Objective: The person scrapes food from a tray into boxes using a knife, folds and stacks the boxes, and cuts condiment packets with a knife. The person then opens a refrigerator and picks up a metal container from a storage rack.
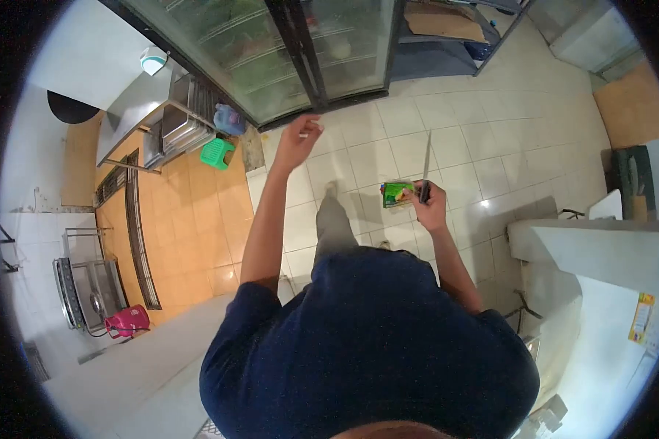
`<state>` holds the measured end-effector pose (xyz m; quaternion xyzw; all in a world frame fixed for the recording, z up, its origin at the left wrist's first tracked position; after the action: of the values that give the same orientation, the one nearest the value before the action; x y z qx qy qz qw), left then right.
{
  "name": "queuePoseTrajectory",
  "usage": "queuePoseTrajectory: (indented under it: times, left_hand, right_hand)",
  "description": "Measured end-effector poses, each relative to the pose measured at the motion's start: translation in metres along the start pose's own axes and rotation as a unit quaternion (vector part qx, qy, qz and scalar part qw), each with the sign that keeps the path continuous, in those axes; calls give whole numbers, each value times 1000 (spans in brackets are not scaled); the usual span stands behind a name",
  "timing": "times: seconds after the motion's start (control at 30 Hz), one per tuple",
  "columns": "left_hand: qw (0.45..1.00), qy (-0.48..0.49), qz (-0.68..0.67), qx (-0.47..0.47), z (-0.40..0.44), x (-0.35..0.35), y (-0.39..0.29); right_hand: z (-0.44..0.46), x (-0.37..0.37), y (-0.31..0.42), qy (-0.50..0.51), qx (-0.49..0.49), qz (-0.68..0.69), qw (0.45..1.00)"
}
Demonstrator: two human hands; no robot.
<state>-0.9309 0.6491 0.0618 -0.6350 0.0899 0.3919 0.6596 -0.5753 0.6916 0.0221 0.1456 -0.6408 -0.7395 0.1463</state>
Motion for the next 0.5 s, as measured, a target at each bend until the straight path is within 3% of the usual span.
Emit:
queuePoseTrajectory:
  times: [0.27,0.37,0.47,0.5]
  left_hand:
    - [998,-51,-2,-36,138,-78,140]
    - [996,-86,6,-17,193,-107,165]
    - [987,-59,139,-59,259,-128,161]
    - [985,-91,143,-44,287,-131,161]
  right_hand:
    - [89,67,-4,-56,64,21,996]
    - [121,87,2,-94,53,55,993]
    - [136,90,-14,-103,40,43,993]
    - [140,95,-5,-102,25,44,993]
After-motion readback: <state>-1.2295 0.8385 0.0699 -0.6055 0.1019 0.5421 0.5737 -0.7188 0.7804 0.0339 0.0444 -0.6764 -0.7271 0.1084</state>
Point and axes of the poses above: each hand's wrist, its own z-axis towards the middle knuckle, its own x-axis out of the palm, y = z × x, the point moved 5 cm from there along z, towards the middle knuckle, and after that the axes turned 15 degrees about z, right-handed, at the moved point
